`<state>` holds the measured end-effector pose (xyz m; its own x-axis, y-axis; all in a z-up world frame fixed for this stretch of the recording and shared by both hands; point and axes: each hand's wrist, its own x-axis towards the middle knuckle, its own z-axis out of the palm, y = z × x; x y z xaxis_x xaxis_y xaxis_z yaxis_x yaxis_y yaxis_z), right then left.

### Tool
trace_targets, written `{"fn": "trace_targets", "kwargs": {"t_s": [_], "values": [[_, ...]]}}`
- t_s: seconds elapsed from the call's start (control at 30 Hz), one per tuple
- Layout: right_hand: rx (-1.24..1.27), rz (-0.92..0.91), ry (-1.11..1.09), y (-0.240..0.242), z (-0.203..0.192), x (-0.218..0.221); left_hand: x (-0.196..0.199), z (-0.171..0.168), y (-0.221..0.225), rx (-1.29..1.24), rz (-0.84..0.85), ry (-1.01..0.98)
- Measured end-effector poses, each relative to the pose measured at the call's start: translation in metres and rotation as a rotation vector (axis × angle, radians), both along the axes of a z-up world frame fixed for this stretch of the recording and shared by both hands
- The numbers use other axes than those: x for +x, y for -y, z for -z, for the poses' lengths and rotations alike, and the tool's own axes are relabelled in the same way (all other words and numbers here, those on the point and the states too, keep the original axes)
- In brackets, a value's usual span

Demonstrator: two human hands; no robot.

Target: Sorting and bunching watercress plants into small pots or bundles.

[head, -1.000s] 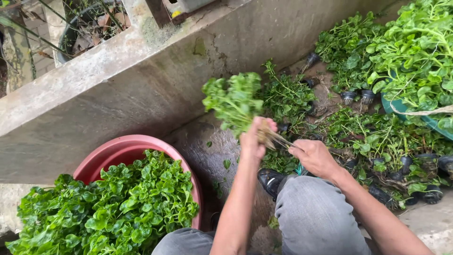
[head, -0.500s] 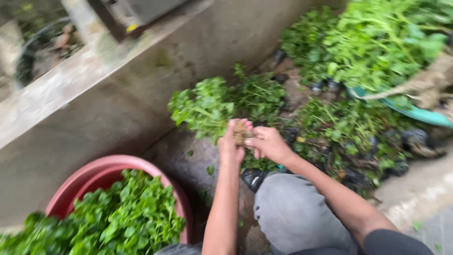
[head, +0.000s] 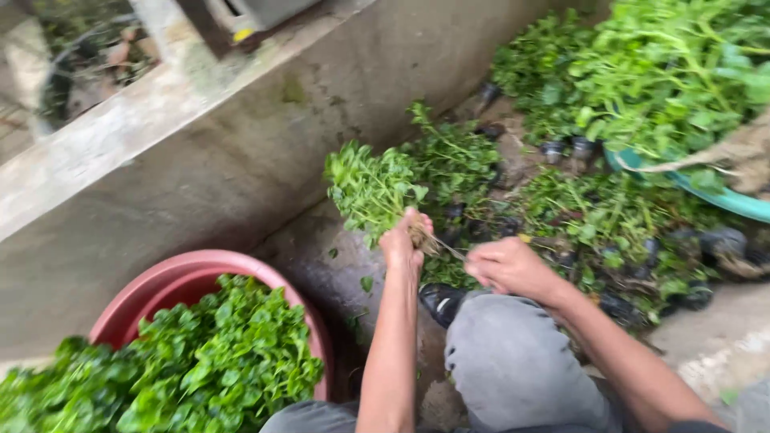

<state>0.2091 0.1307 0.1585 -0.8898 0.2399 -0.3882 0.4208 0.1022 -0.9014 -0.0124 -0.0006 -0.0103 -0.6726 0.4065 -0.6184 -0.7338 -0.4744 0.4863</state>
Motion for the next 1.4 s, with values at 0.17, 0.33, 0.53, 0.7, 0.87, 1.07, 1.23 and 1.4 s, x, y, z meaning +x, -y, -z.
{"fn": "trace_targets", "kwargs": {"t_s": [0.17,0.33,0.53,0.7,0.87,1.07,1.23,1.4], "values": [[0.569,0.053,0.284,-0.08,0.007,0.059,-0.076,0.045,0.072,0.139,-0.12,-0.062],[1.09,-0.122,0.211,-0.057,-0.012,-0.004,-0.006,-0.092,0.038,0.161,0.044,-0.24],[0.154,0.058,-0.333,-0.003,0.018,-0.07,0.048,-0.075,0.0,-0.062,0.304,-0.477],[-0.061,0.196,-0.257,-0.03,0.016,-0.05,0.046,-0.113,0.031,0.018,0.418,-0.562],[-0.386,0.475,-0.663,-0.052,-0.014,-0.021,0.044,-0.09,0.047,-0.01,0.528,-0.546],[-0.07,0.465,-0.867,-0.018,-0.056,-0.039,0.048,-0.094,0.044,-0.088,0.508,-0.628],[0.101,0.359,-0.615,-0.001,-0.039,-0.061,0.055,-0.09,0.033,-0.14,0.497,-0.546],[0.289,-0.081,-0.056,0.014,0.055,-0.079,0.062,-0.009,0.018,-0.16,0.474,-0.489]]}}
